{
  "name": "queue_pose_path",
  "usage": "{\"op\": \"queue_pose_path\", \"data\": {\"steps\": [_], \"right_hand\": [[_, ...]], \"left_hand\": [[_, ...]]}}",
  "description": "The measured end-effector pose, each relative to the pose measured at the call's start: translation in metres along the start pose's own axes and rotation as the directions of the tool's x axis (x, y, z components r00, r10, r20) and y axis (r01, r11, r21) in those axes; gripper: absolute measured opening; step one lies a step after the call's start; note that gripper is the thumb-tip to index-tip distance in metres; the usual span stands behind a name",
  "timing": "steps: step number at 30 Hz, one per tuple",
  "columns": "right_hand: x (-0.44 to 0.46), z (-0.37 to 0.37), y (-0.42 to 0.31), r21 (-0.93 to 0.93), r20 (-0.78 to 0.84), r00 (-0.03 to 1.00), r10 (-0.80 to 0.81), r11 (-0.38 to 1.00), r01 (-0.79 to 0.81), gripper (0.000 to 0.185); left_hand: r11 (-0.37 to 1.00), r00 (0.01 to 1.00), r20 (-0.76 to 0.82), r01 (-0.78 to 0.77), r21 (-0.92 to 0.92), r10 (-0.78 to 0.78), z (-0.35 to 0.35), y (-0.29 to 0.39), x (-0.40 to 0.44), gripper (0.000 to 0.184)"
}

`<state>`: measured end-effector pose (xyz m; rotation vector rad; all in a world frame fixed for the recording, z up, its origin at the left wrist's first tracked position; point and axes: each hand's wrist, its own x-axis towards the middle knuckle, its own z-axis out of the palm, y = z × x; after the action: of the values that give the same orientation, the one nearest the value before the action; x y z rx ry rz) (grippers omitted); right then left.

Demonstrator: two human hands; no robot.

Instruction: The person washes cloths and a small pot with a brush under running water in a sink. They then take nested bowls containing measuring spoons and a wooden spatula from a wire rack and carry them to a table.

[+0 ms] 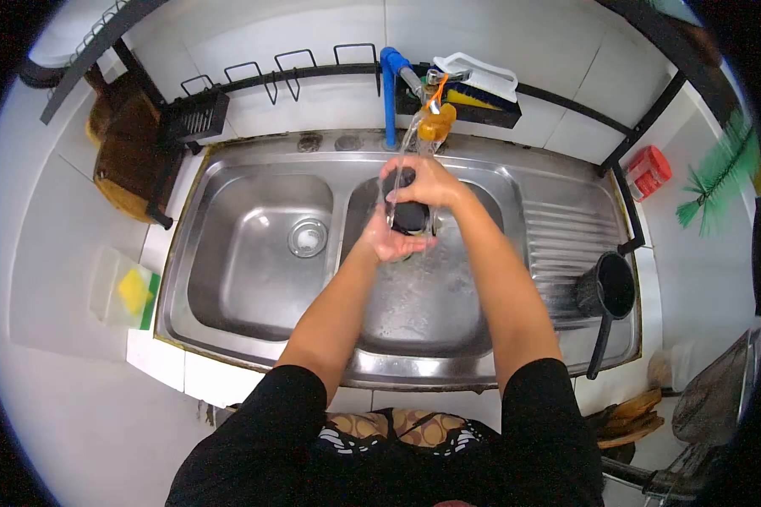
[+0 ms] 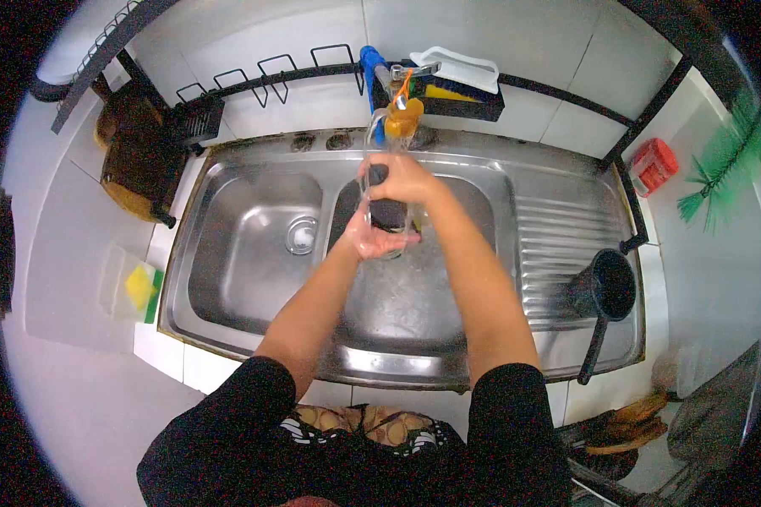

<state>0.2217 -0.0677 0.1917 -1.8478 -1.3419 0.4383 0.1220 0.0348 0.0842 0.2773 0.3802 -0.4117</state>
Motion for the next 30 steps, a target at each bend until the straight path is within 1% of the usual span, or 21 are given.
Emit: {"op": "queue_pose_path", "data": {"steps": [1,2,4,5,8,9,12,15,18,21,24,25,27,28,29,30], "right_hand": [[-0.003,0.001,0.000,0.065,-0.036,0.999,-0.035,0.997,0.038,0.035],[-0.008,-0.001,0.000,0.046,-0.090,0.994,-0.059,0.997,0.064,0.034],[-0.018,-0.008,-0.009,0.006,-0.198,0.974,-0.111,0.993,0.115,0.033],[-0.023,-0.011,-0.009,0.028,-0.244,0.964,-0.106,0.993,0.116,0.035],[-0.028,-0.014,0.017,0.031,-0.411,0.902,-0.130,0.987,0.156,0.039],[-0.030,-0.014,0.020,0.056,-0.434,0.896,-0.090,0.990,0.127,0.043],[-0.033,-0.013,0.023,0.275,-0.436,0.895,0.092,0.961,0.035,0.044],[-0.034,-0.013,0.019,0.413,-0.385,0.905,0.182,0.911,-0.008,0.035],[-0.033,-0.015,0.017,0.451,-0.327,0.919,0.223,0.891,-0.056,0.032],[-0.025,-0.008,0.033,0.379,-0.409,0.883,0.229,0.923,-0.064,0.028],[-0.024,0.007,0.046,0.622,-0.523,0.790,0.322,0.777,0.095,0.020],[-0.023,0.016,0.054,0.730,-0.533,0.744,0.404,0.664,0.162,0.013],[-0.022,0.030,0.062,0.935,-0.317,0.743,0.589,0.327,0.140,0.017],[-0.022,0.036,0.066,0.983,-0.185,0.742,0.644,0.131,0.131,0.020],[-0.018,0.047,0.087,0.991,-0.131,0.760,0.637,0.069,0.113,0.020],[-0.017,0.048,0.084,0.996,-0.089,0.792,0.604,0.040,0.081,0.021]], "left_hand": [[0.990,0.990,-0.020,-0.138,-0.025,0.137,0.007,-0.003,0.007,0.075],[0.969,0.969,-0.026,-0.246,-0.004,0.246,0.015,-0.006,0.013,0.074],[0.891,0.891,-0.033,-0.452,0.042,0.453,0.044,-0.008,0.015,0.072],[0.921,0.924,-0.124,-0.375,-0.103,0.362,0.061,-0.004,0.014,0.059],[0.842,0.846,-0.034,-0.533,-0.083,0.533,0.035,0.009,0.055,0.049],[0.804,0.803,-0.089,-0.594,-0.040,0.589,0.038,0.007,0.053,0.043],[0.822,0.830,-0.092,-0.557,-0.117,0.549,0.033,0.007,0.057,0.044],[0.823,0.844,-0.016,-0.528,-0.210,0.537,0.027,-0.001,0.052,0.045],[0.911,0.914,-0.108,-0.401,-0.097,0.390,0.074,-0.023,0.002,0.046],[0.827,0.846,-0.103,-0.533,-0.181,0.523,0.061,-0.019,0.024,0.046],[0.720,0.729,-0.228,-0.681,-0.138,0.646,0.059,-0.001,0.025,0.036],[0.661,0.637,-0.252,-0.751,0.009,0.728,0.065,0.005,0.021,0.029],[0.487,0.427,-0.243,-0.818,0.306,0.871,0.076,0.013,0.013,0.015],[0.378,0.371,-0.113,-0.790,0.483,0.922,0.081,0.011,0.010,0.011],[0.238,0.330,0.029,-0.737,0.632,0.944,0.084,0.010,0.006,0.009],[0.076,0.306,0.176,-0.663,0.745,0.936,0.085,0.008,0.004,0.008]]}}
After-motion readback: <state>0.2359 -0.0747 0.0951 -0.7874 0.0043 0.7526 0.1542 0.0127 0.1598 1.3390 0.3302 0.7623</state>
